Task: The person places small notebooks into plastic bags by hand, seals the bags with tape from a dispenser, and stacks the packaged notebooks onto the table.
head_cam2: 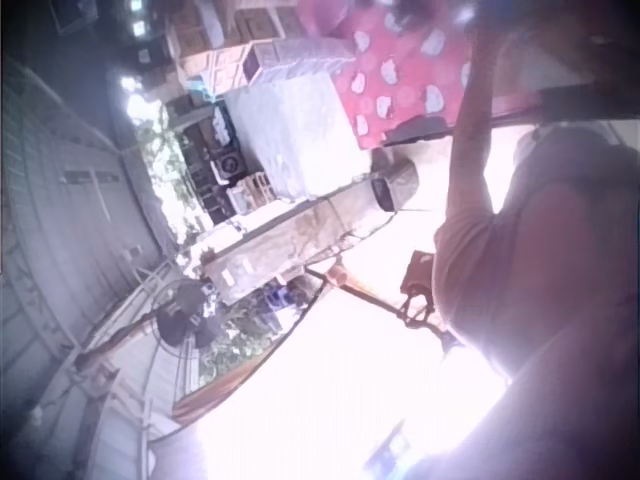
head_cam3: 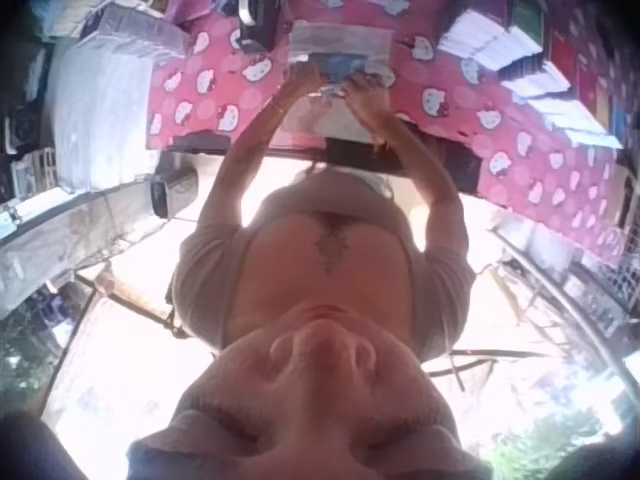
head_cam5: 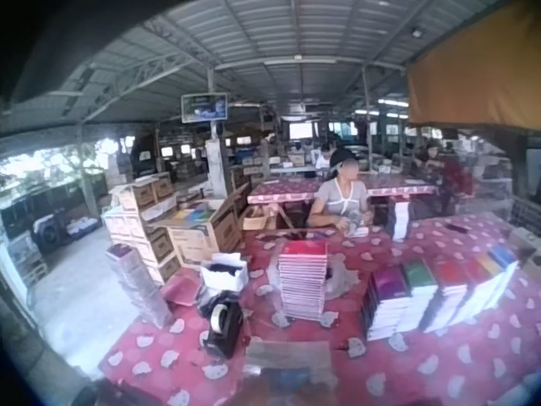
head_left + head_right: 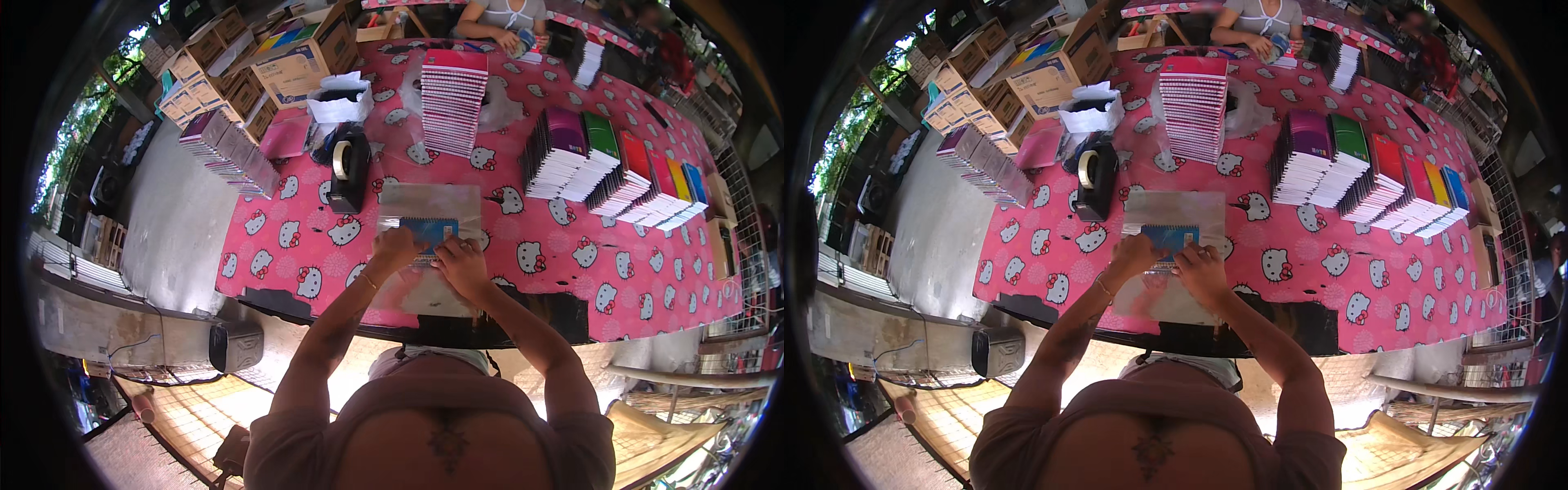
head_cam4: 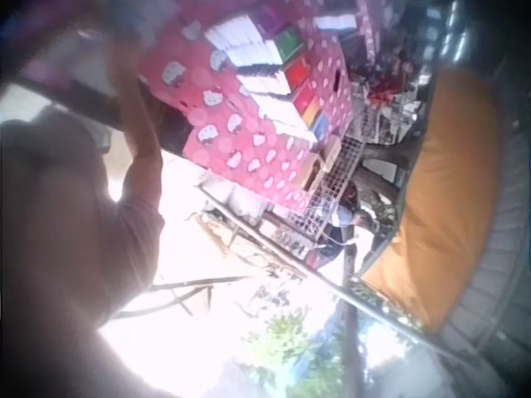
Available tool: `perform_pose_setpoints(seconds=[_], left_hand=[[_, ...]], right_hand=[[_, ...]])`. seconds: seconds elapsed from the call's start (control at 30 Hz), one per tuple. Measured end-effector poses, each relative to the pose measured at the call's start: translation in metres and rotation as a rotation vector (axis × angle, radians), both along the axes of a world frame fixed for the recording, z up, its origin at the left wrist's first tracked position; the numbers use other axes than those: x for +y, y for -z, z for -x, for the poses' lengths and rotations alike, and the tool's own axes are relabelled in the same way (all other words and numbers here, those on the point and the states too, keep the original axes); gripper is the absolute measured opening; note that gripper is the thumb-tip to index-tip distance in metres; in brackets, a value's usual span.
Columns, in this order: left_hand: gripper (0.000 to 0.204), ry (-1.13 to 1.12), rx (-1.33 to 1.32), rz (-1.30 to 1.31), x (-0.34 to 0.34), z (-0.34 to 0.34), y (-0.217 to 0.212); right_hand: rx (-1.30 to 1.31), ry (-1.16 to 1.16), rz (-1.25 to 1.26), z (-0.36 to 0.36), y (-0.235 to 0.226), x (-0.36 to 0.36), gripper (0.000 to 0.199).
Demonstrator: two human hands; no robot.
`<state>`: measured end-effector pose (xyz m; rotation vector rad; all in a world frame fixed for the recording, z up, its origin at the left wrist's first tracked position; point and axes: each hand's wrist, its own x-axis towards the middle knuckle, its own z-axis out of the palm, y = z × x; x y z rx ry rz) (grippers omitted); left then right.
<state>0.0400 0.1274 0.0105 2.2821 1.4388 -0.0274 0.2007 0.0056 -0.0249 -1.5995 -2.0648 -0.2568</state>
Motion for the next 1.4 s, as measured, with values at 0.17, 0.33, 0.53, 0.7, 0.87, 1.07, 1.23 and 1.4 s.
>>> perform_pose_setpoints(seconds=[0.17, 0.33, 0.53, 0.7, 0.87, 1.07, 1.23, 1.4], left_hand=[[0.059, 0.077, 0.090, -0.069, -0.002, 0.006, -0.004], [0.036, 0.263, -0.208, -0.450, -0.040, 0.018, 0.003], [0.017, 0.436, -0.637, -0.677, -0.056, -0.002, 0.012], [0.028, 0.041, -0.769, -0.062, -0.038, 0.036, 0.018], [0.039, -0.040, -0.760, -0.263, -0.008, 0.044, 0.044], [0.045, -0.304, -0.568, -0.533, 0.110, 0.107, 0.026], [0.039, -0.483, -0.745, -0.113, 0.153, 0.157, 0.045], [0.027, -0.615, -1.129, 0.245, 0.154, 0.140, 0.044]], right_hand=[[0.055, 0.044, 0.041, -0.001, -0.017, -0.003, 0.054], [0.039, 0.081, 0.108, -0.009, -0.010, 0.041, 0.052], [0.734, -0.052, 0.877, -0.084, -0.037, 0.103, 0.067], [1.037, 0.018, 1.333, -0.094, -0.087, 0.077, 0.080], [0.819, 0.092, 0.852, -0.095, -0.102, 0.046, 0.077], [0.308, 0.257, 0.367, -0.130, -0.161, -0.025, 0.069], [0.248, 0.295, 0.358, -0.123, -0.163, -0.034, 0.063], [0.236, 0.326, 0.311, -0.124, -0.168, -0.040, 0.056]])
